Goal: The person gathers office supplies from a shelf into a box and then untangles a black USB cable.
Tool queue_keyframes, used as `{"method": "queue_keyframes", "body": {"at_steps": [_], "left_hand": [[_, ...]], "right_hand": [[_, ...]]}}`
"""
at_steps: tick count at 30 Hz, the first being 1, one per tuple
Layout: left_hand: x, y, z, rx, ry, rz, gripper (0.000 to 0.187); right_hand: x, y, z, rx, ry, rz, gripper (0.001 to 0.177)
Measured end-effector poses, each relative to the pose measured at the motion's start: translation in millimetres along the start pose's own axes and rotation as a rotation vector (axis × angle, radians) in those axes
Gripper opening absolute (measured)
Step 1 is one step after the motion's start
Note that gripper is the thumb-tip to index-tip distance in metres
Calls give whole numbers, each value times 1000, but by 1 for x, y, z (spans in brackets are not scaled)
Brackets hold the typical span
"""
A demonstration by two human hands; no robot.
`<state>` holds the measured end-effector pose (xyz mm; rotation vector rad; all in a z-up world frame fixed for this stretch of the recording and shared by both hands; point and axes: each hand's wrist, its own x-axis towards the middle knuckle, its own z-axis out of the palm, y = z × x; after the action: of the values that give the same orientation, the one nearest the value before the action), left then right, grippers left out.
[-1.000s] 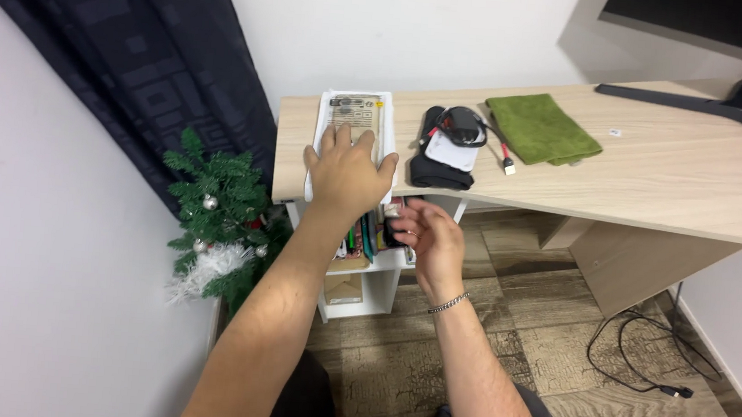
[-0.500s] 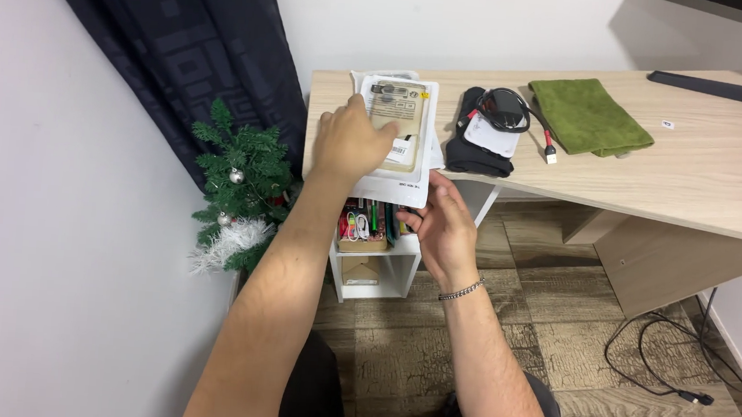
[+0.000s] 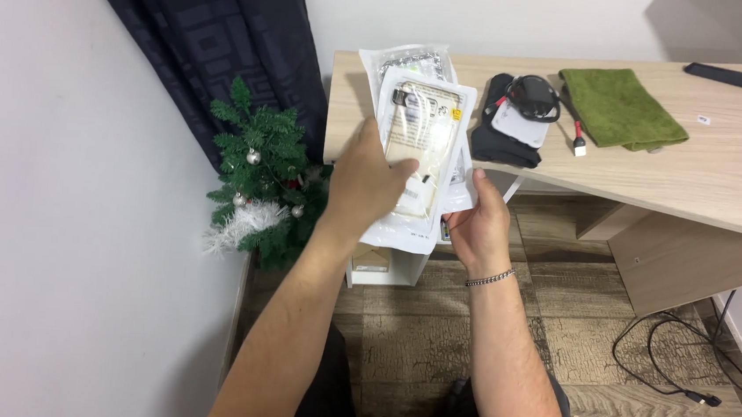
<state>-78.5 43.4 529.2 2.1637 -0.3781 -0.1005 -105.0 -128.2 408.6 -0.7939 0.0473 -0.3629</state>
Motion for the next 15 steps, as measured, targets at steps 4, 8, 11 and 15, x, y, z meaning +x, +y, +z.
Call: {"method": "queue_keyframes", "body": {"at_steps": [4,8,11,15], "left_hand": [[-23,-7,4,-127,-5,-27,78],[-35,-35,22,-188,-75,-145,83],[-32,-95,65,-300,29,-54,74],[-43,-119,88,-417,-15,28,75]], "right_hand": [[-2,1,-4,-207,-76,-5,44],[-5,14,-33,-281,-261,126,41],[-3,11,-37,-517,-472,220,44],[-13,8,-47,-685,-504,303,38]]}}
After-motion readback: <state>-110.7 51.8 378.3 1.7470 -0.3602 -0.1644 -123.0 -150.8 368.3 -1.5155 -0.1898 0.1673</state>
